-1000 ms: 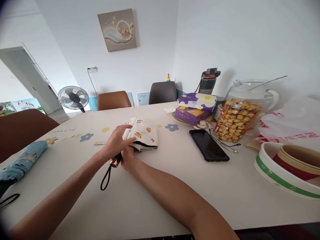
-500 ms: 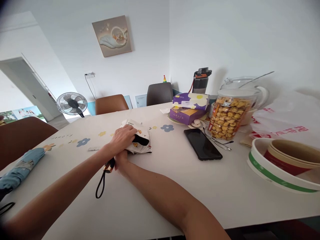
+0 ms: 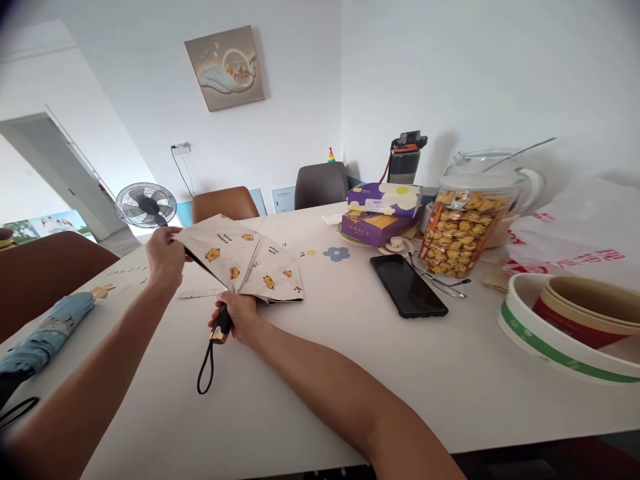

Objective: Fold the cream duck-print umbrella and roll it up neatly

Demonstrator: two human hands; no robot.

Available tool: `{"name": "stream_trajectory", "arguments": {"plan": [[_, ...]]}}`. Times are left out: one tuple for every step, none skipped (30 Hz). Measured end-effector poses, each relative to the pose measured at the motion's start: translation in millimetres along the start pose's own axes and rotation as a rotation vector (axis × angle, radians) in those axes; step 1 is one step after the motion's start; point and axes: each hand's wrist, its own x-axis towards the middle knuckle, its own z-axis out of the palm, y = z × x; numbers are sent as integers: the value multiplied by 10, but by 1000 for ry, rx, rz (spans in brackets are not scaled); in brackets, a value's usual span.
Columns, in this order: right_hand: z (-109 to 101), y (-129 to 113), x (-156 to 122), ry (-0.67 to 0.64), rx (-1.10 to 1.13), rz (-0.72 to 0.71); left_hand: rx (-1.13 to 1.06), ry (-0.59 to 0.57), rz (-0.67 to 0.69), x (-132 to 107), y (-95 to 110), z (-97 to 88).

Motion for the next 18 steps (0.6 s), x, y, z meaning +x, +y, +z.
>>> {"name": "stream_trajectory", "arguments": {"plan": [[-3, 3, 2, -9, 4, 0, -45, -15, -81, 22, -127, -85], [-7, 4, 2, -27, 4, -4, -61, -11, -167, 24, -255, -162], [-11, 3, -1, -49, 3, -6, -72, -27, -256, 11, -378, -229], [-14, -1, -6, -66, 2, -7, -92, -46, -323, -14, -492, -284], [-16, -9, -13, -76, 5, -7, -132, -74, -372, -44, -592, -327], [-17, -18, -23, -75, 11, -6, -191, -109, -418, -76, -677, -358], [-16, -29, -33, -64, 21, -3, -255, -141, -457, -106, -746, -378], [-14, -40, -43, -47, 31, 3, -320, -174, -490, -132, -800, -390], [-10, -49, -52, -32, 39, 8, -378, -206, -519, -151, -840, -396], [-6, -55, -59, -22, 43, 10, -428, -234, -541, -165, -868, -401], [-2, -58, -62, -18, 40, 7, -467, -255, -554, -173, -885, -406], [0, -57, -63, -17, 32, 3, -497, -272, -561, -177, -894, -414], [1, -53, -62, -17, 20, -3, -519, -285, -563, -179, -898, -425], [0, -45, -58, -17, 5, -8, -534, -292, -561, -178, -899, -441], [-2, -36, -53, -16, -13, -10, -546, -297, -555, -176, -899, -460], [-4, -26, -49, -16, -31, -13, -557, -308, -547, -173, -901, -483], [-7, -17, -45, -17, -49, -17, -569, -332, -539, -168, -906, -509], [-9, -9, -43, -16, -68, -22, -584, -369, -531, -161, -915, -537]]}}
